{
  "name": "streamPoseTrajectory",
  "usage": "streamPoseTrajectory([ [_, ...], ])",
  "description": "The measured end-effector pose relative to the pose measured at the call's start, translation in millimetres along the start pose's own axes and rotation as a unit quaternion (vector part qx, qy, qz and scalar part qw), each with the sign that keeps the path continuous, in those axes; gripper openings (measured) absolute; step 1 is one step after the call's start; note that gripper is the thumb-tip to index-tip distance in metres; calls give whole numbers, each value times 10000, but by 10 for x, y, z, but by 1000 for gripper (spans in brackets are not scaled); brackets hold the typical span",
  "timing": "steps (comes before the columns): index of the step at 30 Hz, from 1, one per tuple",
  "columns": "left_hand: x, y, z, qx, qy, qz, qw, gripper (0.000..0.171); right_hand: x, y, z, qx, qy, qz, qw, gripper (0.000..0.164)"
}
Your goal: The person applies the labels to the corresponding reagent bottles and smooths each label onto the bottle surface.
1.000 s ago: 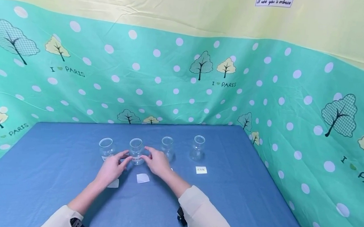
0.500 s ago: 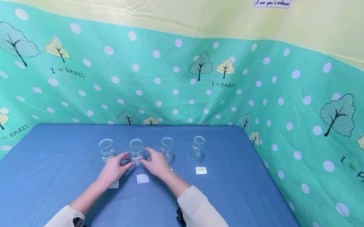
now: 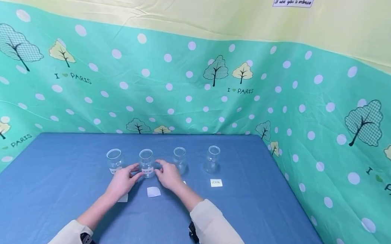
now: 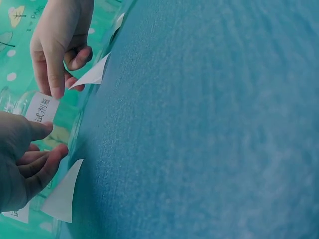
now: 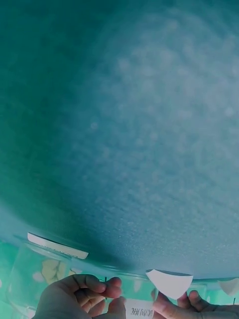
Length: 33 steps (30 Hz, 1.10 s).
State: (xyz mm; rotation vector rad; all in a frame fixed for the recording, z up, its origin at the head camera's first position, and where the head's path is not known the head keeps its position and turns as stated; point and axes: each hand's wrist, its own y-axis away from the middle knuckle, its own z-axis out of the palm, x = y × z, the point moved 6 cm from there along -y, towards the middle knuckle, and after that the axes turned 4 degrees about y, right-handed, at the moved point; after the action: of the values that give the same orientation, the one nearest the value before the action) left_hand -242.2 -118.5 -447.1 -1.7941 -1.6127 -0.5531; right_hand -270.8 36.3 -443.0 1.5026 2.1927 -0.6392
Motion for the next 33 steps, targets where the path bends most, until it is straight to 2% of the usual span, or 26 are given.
streamPoseTrajectory([
  [3,9,9,-15,31,76,12,10000,51,5,6,-14,19,-30,11,10000,38],
  [8,-2,16,-47,-85,399,-145,9991,57,-3,12,-40,-15,-268,69,9996,44],
  [15,-3,16,-66,-101,532,-85,9985,52,-6,9,-53,-70,-467,84,9988,47],
  [20,-14,43,-73,-37,562,-26,9984,44,-10,35,-70,-47,-468,9,9989,41],
  [26,-10,109,-123,231,507,71,9984,34,-13,111,-123,-146,-490,-64,9987,32],
  [30,48,136,-163,288,468,34,9985,27,-3,173,-202,-198,-386,-197,9989,25],
  [33,133,147,-168,179,475,69,9987,23,20,219,-273,-176,-204,-367,9990,20],
])
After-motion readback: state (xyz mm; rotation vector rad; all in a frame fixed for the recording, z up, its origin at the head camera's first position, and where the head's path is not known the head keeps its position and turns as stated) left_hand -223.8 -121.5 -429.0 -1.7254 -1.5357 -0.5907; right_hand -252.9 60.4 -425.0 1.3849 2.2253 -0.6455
